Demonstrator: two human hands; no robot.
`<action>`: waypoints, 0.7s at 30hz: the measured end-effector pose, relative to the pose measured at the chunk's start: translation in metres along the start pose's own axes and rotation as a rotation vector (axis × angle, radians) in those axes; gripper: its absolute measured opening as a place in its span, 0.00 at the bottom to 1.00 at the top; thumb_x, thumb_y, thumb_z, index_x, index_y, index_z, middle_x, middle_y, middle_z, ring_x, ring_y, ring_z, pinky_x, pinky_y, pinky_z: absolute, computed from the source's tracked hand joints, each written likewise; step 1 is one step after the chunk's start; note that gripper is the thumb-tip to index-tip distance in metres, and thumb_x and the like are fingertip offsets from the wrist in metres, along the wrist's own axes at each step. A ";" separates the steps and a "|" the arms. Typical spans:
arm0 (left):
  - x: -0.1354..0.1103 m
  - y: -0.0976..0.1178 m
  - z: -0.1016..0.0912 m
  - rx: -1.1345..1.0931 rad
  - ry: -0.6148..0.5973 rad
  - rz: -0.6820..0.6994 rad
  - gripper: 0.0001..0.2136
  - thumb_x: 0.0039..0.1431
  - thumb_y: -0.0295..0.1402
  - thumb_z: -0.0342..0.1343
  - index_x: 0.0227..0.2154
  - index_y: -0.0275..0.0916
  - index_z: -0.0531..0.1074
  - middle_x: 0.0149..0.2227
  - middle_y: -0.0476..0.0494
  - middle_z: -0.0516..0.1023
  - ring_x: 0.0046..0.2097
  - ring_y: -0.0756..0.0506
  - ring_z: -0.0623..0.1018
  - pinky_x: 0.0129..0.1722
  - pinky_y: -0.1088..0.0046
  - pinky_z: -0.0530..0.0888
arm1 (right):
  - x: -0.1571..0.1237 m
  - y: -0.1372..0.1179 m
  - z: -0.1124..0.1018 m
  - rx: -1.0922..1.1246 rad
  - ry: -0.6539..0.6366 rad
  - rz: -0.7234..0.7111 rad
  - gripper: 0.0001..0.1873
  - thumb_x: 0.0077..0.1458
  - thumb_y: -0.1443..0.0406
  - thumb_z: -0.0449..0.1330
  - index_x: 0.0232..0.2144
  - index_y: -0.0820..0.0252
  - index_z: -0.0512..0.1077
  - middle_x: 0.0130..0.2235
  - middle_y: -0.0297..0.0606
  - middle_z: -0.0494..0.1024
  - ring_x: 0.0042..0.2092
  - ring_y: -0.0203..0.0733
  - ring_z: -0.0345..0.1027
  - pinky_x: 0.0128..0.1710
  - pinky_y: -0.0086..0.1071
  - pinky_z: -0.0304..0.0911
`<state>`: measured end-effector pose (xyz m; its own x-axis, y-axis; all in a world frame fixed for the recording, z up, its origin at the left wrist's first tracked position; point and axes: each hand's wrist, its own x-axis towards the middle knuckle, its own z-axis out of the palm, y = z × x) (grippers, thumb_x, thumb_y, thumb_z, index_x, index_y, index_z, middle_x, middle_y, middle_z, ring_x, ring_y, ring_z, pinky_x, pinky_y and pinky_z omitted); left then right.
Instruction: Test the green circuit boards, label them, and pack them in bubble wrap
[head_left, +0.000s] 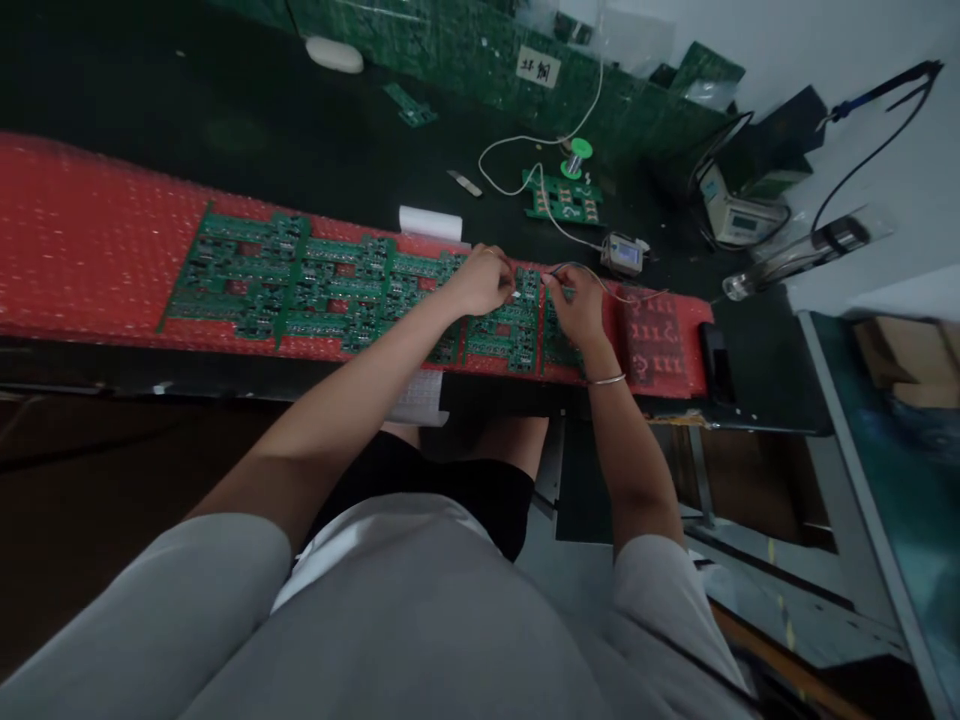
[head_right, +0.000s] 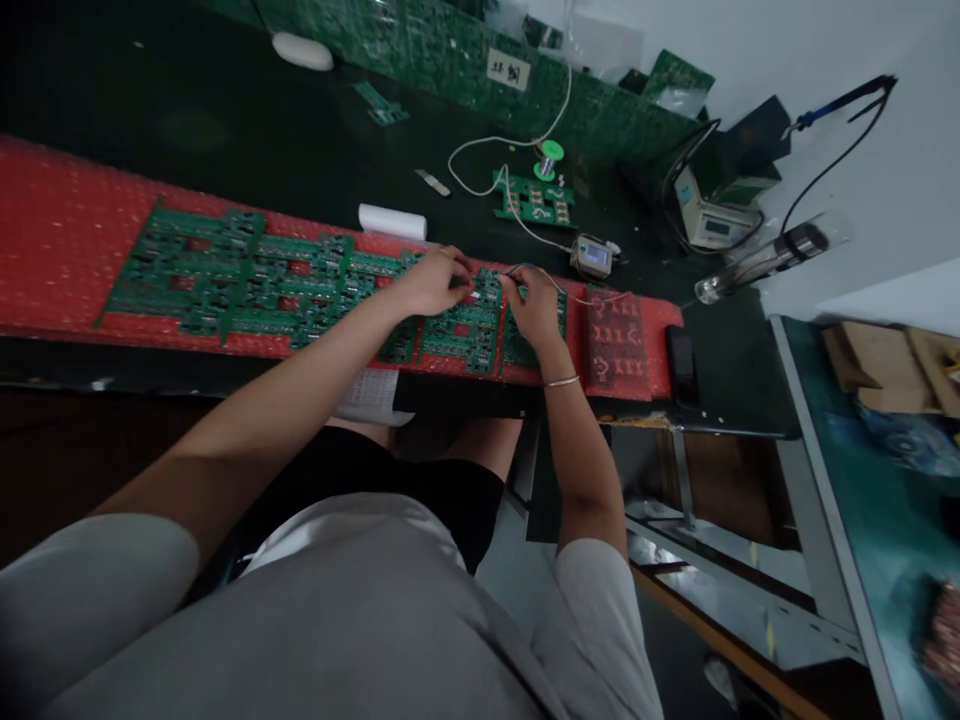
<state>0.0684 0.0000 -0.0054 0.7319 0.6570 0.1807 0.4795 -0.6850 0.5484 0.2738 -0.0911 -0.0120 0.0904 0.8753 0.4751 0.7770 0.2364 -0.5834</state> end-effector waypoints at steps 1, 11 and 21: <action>0.007 -0.002 0.004 0.023 -0.003 -0.013 0.06 0.58 0.29 0.59 0.32 0.31 0.78 0.45 0.34 0.77 0.54 0.35 0.74 0.62 0.52 0.69 | -0.003 0.000 0.000 -0.006 0.012 0.000 0.28 0.67 0.40 0.52 0.31 0.54 0.71 0.32 0.38 0.76 0.37 0.46 0.69 0.45 0.41 0.67; 0.022 0.011 0.010 0.124 -0.138 -0.279 0.13 0.59 0.35 0.60 0.42 0.31 0.80 0.56 0.30 0.72 0.63 0.28 0.66 0.63 0.50 0.67 | -0.015 0.004 0.005 0.004 -0.011 -0.033 0.28 0.69 0.40 0.48 0.32 0.55 0.68 0.35 0.40 0.76 0.41 0.46 0.70 0.48 0.42 0.65; 0.021 0.024 0.004 0.144 -0.137 -0.319 0.13 0.61 0.33 0.58 0.43 0.28 0.79 0.56 0.28 0.73 0.62 0.27 0.67 0.62 0.48 0.66 | -0.019 0.003 0.013 -0.051 -0.152 -0.112 0.23 0.73 0.47 0.47 0.40 0.55 0.72 0.40 0.42 0.79 0.46 0.48 0.72 0.52 0.42 0.65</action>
<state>0.0974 -0.0042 0.0082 0.5883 0.8029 -0.0965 0.7495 -0.4966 0.4378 0.2666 -0.1013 -0.0315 -0.0901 0.8993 0.4280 0.8078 0.3173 -0.4967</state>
